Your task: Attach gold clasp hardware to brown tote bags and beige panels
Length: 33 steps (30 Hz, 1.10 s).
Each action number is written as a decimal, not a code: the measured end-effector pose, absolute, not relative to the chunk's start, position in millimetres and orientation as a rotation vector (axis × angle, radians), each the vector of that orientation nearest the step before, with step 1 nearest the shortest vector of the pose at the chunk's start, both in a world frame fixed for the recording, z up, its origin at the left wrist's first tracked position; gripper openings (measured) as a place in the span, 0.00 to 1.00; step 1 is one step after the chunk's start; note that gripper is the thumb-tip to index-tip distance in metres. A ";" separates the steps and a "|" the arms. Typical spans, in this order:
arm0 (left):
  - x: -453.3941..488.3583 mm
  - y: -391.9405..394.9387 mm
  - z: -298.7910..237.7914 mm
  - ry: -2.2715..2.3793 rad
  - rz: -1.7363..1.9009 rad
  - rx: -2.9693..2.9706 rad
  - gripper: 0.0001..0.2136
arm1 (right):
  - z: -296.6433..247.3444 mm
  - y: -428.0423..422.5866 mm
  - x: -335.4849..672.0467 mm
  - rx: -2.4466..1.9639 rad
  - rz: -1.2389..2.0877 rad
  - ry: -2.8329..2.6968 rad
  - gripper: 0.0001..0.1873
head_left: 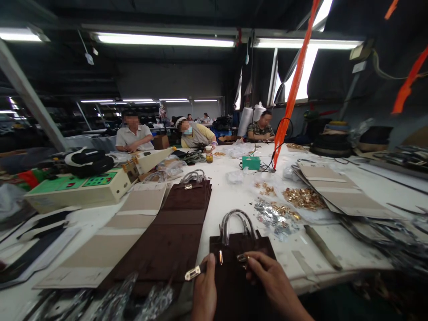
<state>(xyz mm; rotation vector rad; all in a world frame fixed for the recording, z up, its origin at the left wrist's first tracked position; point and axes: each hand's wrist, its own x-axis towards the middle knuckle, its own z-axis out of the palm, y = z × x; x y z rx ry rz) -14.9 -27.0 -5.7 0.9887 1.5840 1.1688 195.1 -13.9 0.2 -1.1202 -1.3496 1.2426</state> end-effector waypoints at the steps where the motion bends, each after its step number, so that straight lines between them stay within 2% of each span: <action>1: -12.8 -28.3 -2.6 1.566 1.179 1.036 0.33 | -7.9 -16.4 187.8 -1.092 1.255 -1.340 0.23; 6: 1.5 -42.4 -4.3 1.594 1.266 1.317 0.33 | -20.0 -17.6 183.9 -1.058 1.188 -1.381 0.20; 10: 12.6 -63.8 -9.3 1.793 1.416 1.611 0.32 | -12.2 -18.5 189.4 -1.071 1.216 -1.332 0.22; 12: 18.0 -68.1 -4.5 1.748 1.451 1.891 0.29 | -9.7 -17.9 189.8 -1.094 1.230 -1.275 0.24; 15: 26.4 -57.3 8.7 1.511 1.213 2.175 0.23 | -9.3 -16.0 191.4 -1.088 1.241 -1.212 0.26; 20: 38.2 -17.1 22.5 1.511 0.707 2.320 0.25 | -15.1 -12.6 201.8 -1.103 1.304 -1.117 0.27; 23: 43.1 -1.5 24.2 1.564 0.492 2.370 0.16 | -18.8 -10.3 208.0 -1.106 1.306 -1.130 0.27; 25: 45.0 4.3 24.3 1.586 0.403 2.395 0.13 | -20.4 -8.6 210.9 -1.104 1.296 -1.168 0.28; 33: 39.6 21.5 25.5 1.509 0.324 2.324 0.12 | -33.1 4.7 214.5 -1.100 1.391 -1.308 0.28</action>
